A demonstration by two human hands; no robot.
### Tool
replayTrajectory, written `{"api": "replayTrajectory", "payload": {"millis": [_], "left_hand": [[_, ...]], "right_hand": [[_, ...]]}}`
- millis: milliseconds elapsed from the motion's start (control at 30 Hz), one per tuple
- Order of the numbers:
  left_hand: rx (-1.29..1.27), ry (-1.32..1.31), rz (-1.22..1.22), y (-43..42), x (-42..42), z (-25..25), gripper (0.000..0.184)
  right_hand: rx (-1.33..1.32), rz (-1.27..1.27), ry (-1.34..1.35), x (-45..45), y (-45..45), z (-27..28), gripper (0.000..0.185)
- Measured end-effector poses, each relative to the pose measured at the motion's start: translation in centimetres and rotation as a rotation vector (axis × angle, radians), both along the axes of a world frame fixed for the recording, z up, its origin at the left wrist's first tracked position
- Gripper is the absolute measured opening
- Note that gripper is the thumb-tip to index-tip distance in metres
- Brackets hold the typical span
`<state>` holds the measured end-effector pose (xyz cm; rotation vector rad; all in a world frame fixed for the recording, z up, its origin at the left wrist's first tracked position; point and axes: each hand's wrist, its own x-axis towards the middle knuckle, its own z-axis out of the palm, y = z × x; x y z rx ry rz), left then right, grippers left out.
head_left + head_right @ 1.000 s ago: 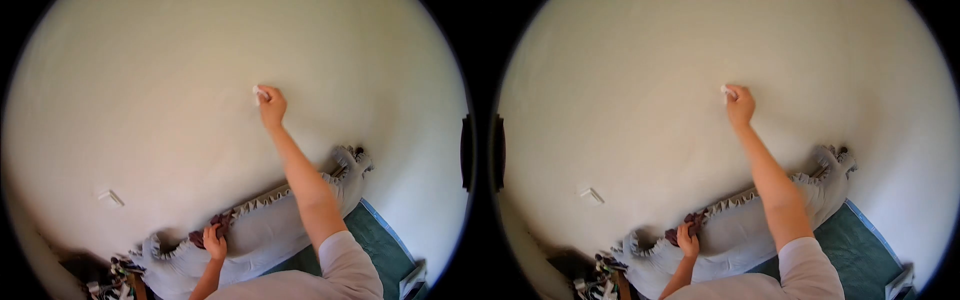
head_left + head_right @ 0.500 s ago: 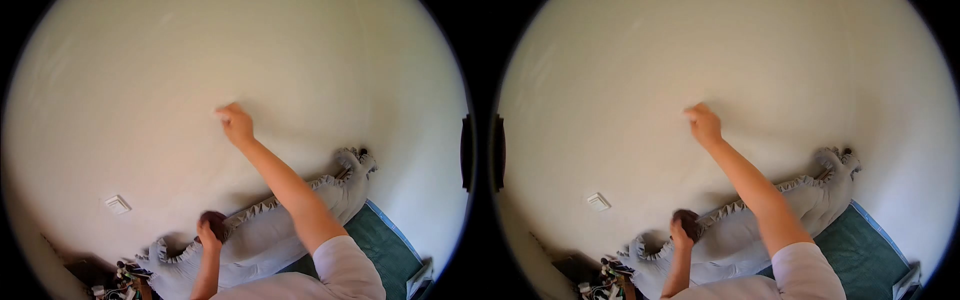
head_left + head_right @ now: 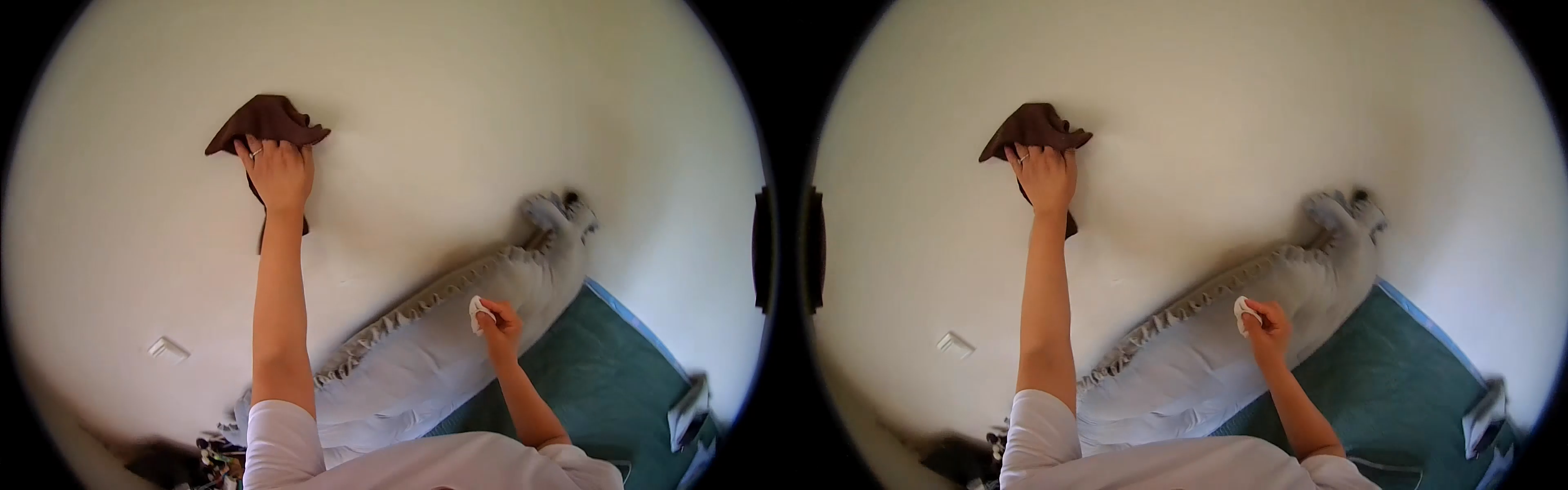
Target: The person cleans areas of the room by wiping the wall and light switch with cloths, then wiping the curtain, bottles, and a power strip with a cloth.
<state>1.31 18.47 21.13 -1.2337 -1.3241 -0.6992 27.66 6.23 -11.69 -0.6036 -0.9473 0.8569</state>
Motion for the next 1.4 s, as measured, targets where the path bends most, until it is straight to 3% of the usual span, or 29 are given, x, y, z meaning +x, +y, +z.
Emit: {"api": "replayTrajectory", "payload": {"millis": [100,167,300,333,400,433,467,533,567,600,667,700,767,800,867,933,1033,1133,1200,1333,1400], "left_hand": [[-0.26,0.242,-0.133,2.1,4.8,-2.8,0.033],[-0.421,0.426,-0.175,3.7,6.1,-7.5,0.034],[-0.833,0.653,-0.25,3.9,5.4,-17.1,0.049],[-0.991,0.708,-0.128,2.3,5.3,-18.3,0.054],[-1.007,0.859,-0.172,0.7,2.1,-22.4,0.05],[-0.884,0.91,-0.317,-0.2,0.1,-24.1,0.037],[-0.9,0.892,-0.296,-1.7,-1.6,-24.7,0.037],[-1.262,0.81,-0.253,-5.8,-5.5,-26.1,0.024],[-1.174,0.635,-0.372,-7.5,-8.0,-27.5,0.022],[-1.194,0.581,-0.329,-9.8,-9.4,-28.2,0.022],[-1.23,0.018,-0.172,-13.8,-11.4,-29.2,0.024],[-1.232,-0.017,-0.141,-15.7,-12.1,-30.1,0.024],[-0.883,-0.59,-0.147,-19.4,-13.0,-32.3,0.032],[-0.875,-0.609,-0.126,-20.6,-13.1,-33.2,0.032],[-0.751,-0.755,-0.184,-22.1,-12.3,-35.2,0.04],[-0.681,-0.634,-0.191,-22.4,-10.9,-37.5,0.041],[-0.603,-0.599,-0.196,-25.1,-8.3,-36.8,0.04],[-0.607,-0.644,-0.184,-26.8,-6.8,-36.4,0.04],[-0.579,-0.672,-0.207,-27.9,-6.1,-36.1,0.04],[-0.607,-0.729,-0.19,-29.2,-5.1,-36.5,0.038],[-0.617,-0.738,-0.197,-29.8,-4.9,-37.2,0.038]], "right_hand": [[-0.127,-0.005,0.05,1.3,-1.2,0.0,0.022],[-0.025,-0.036,-0.047,1.6,-1.3,-0.4,0.021],[-0.024,-0.044,-0.01,2.5,-2.3,-0.4,0.024],[-0.054,-0.029,0.02,3.0,-2.8,-0.6,0.024],[-0.085,-0.009,0.045,4.4,-3.4,-1.3,0.024],[-0.144,-0.05,0.078,5.5,-3.6,-2.0,0.023],[-0.205,-0.077,0.107,6.5,-3.8,-2.7,0.022],[-0.181,-0.064,0.103,9.3,-3.9,-3.9,0.019],[-0.189,-0.075,0.129,10.4,-3.6,-4.1,0.019],[-0.201,-0.084,0.151,11.2,-3.3,-4.1,0.019],[-0.177,-0.016,0.105,11.8,-2.1,-3.5,0.019],[-0.143,-0.009,0.076,11.6,-1.4,-3.0,0.02],[-0.062,-0.021,-0.072,9.3,0.2,-0.8,0.021],[0.031,-0.071,-0.202,7.7,1.2,0.6,0.023],[0.024,0.148,-0.309,4.5,3.4,4.7,0.024],[0.114,0.253,-0.309,-0.6,6.9,6.8,0.023],[0.249,0.32,-0.309,-6.2,8.8,9.3,0.022],[0.168,0.256,-0.394,-9.5,12.6,9.3,0.024],[0.172,0.07,-0.209,-11.1,15.0,8.9,0.025],[0.172,-0.303,-0.138,-16.8,18.0,6.6,0.025],[0.248,-0.373,-0.461,-19.9,15.3,5.5,0.029]]}}
